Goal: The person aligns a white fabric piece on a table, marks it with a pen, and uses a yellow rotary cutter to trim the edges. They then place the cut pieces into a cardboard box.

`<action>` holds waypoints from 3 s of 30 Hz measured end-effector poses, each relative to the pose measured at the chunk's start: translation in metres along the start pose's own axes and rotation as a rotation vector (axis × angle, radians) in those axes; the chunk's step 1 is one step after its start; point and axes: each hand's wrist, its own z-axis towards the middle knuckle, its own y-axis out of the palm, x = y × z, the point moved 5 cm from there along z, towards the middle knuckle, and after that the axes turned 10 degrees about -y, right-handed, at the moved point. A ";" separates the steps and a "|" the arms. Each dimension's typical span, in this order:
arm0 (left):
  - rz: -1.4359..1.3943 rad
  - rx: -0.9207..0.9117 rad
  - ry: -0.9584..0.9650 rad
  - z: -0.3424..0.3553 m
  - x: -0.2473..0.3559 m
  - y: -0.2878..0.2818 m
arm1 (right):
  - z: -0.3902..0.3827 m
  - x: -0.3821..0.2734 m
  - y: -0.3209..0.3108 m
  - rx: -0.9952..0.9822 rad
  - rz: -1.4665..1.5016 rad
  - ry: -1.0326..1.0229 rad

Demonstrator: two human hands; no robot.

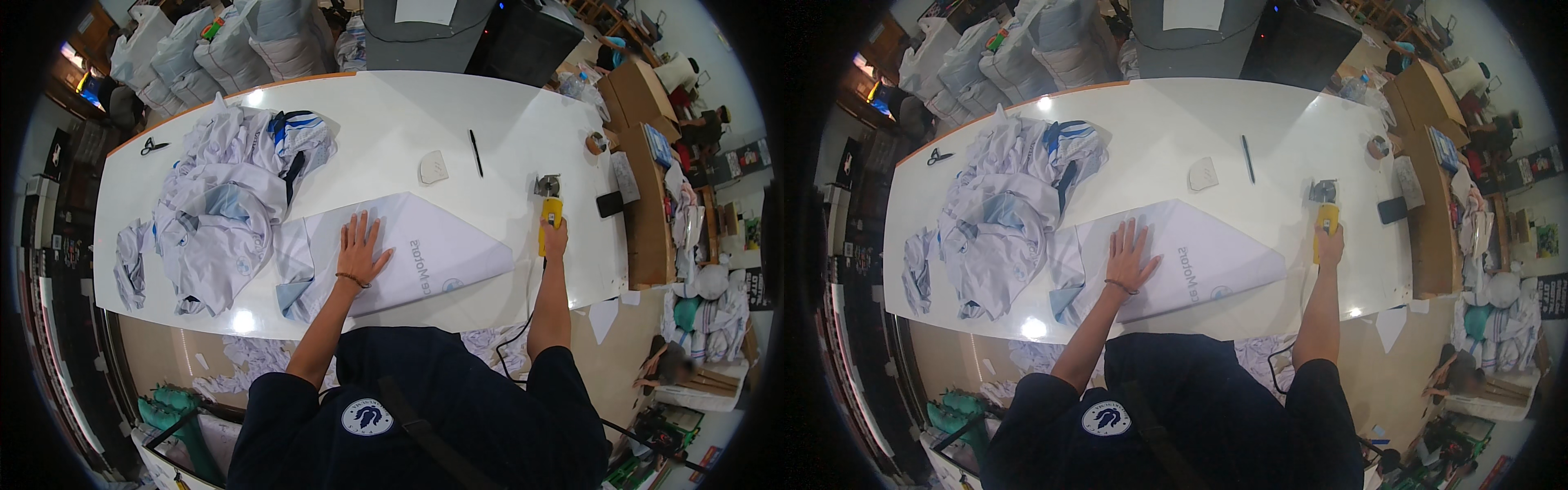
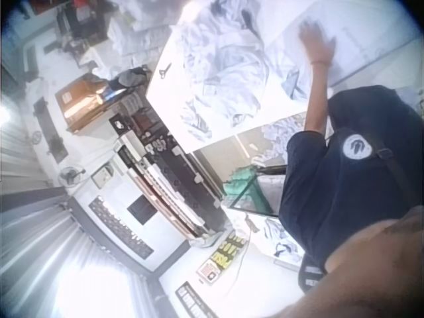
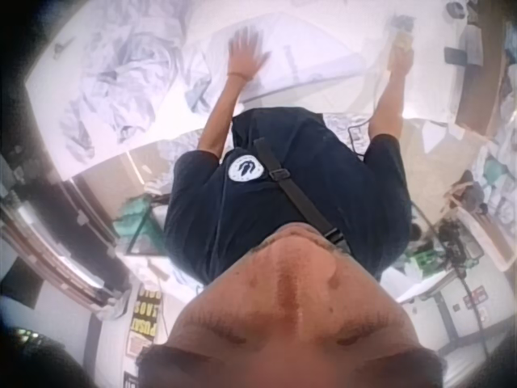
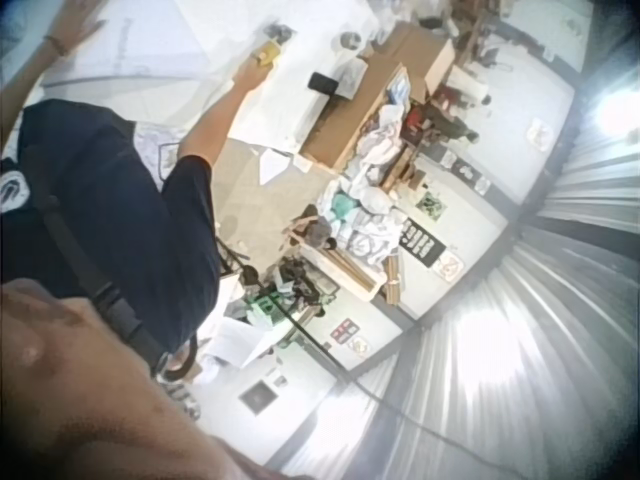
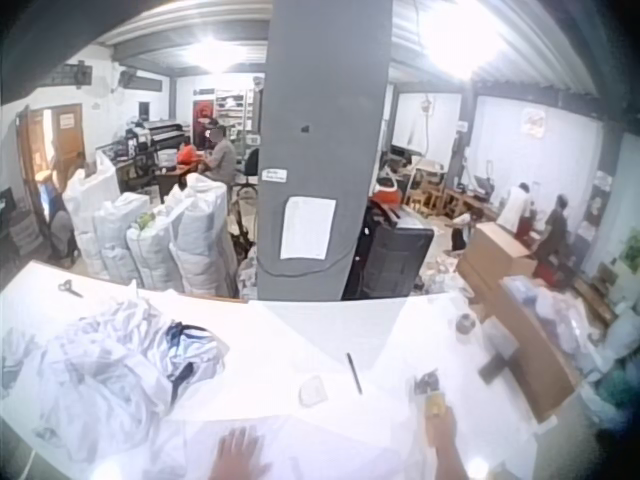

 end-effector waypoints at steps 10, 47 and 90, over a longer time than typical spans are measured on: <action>0.019 -0.038 0.008 0.000 -0.005 0.010 | -0.003 -0.009 -0.001 0.011 -0.015 -0.007; -0.017 -0.028 -0.003 -0.003 -0.007 0.010 | -0.098 0.039 -0.016 -0.063 0.526 0.294; 0.037 -0.025 0.008 -0.002 -0.008 0.017 | -0.304 -0.064 -0.064 -0.369 -0.181 -0.017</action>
